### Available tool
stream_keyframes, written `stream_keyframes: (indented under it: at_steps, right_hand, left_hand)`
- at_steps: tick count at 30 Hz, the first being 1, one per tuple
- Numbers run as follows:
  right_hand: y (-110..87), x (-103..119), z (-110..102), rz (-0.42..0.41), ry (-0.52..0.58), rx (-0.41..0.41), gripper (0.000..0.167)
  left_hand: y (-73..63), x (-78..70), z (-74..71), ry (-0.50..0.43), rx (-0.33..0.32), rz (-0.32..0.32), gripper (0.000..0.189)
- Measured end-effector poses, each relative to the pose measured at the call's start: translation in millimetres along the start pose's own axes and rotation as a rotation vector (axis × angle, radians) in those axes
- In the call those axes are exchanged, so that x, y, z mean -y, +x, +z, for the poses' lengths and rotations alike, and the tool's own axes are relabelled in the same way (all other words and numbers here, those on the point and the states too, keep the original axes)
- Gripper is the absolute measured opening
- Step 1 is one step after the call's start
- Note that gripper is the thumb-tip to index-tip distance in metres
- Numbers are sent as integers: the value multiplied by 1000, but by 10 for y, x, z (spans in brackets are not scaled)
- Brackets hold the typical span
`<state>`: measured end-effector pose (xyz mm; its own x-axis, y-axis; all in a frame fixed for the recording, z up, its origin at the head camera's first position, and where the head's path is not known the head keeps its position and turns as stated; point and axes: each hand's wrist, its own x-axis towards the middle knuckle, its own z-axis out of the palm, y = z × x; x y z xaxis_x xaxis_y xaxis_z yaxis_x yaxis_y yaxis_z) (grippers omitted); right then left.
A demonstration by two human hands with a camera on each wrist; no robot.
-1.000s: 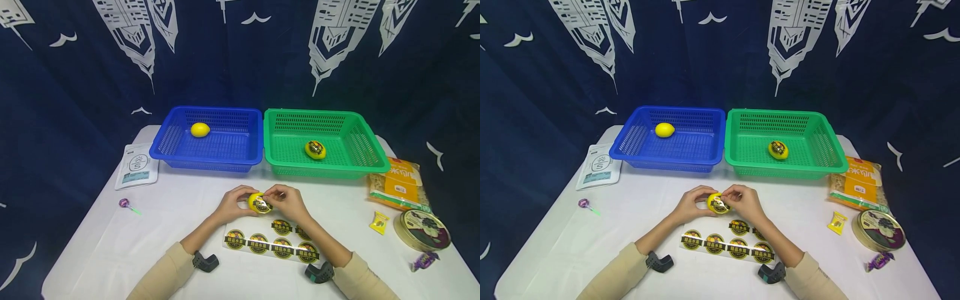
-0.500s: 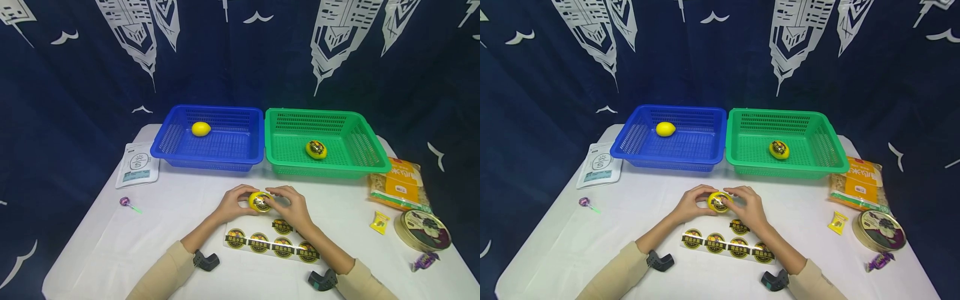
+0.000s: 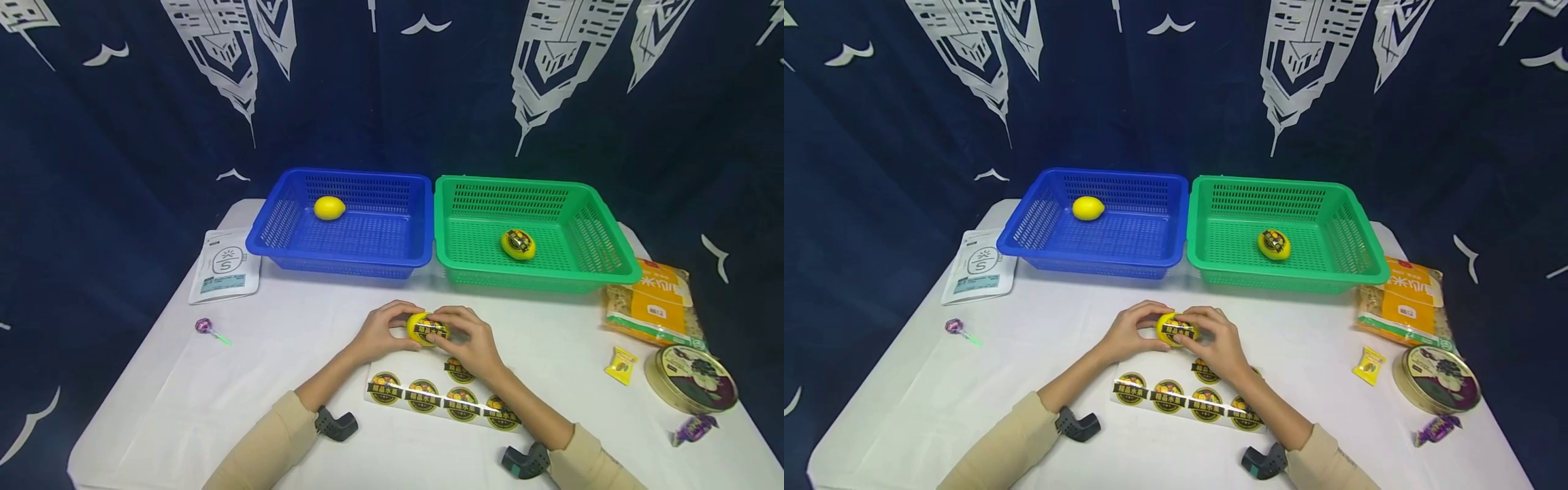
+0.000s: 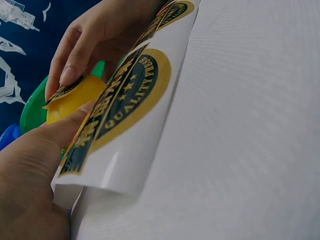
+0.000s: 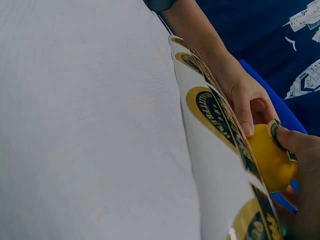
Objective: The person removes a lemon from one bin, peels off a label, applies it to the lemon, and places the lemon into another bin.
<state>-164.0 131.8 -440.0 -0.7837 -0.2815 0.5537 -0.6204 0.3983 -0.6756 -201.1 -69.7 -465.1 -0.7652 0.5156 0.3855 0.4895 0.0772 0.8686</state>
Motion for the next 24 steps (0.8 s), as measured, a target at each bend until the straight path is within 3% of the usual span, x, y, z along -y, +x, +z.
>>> stream_keyframes:
  at_steps: [11,24]
  right_hand:
    - [-7,9,-23,43,91,57,36]
    - [-40,-67,-20,21,133,69,43]
  left_hand:
    - [2,0,-3,0,-4,1,58]
    - [5,-13,-5,4,-2,-39,58]
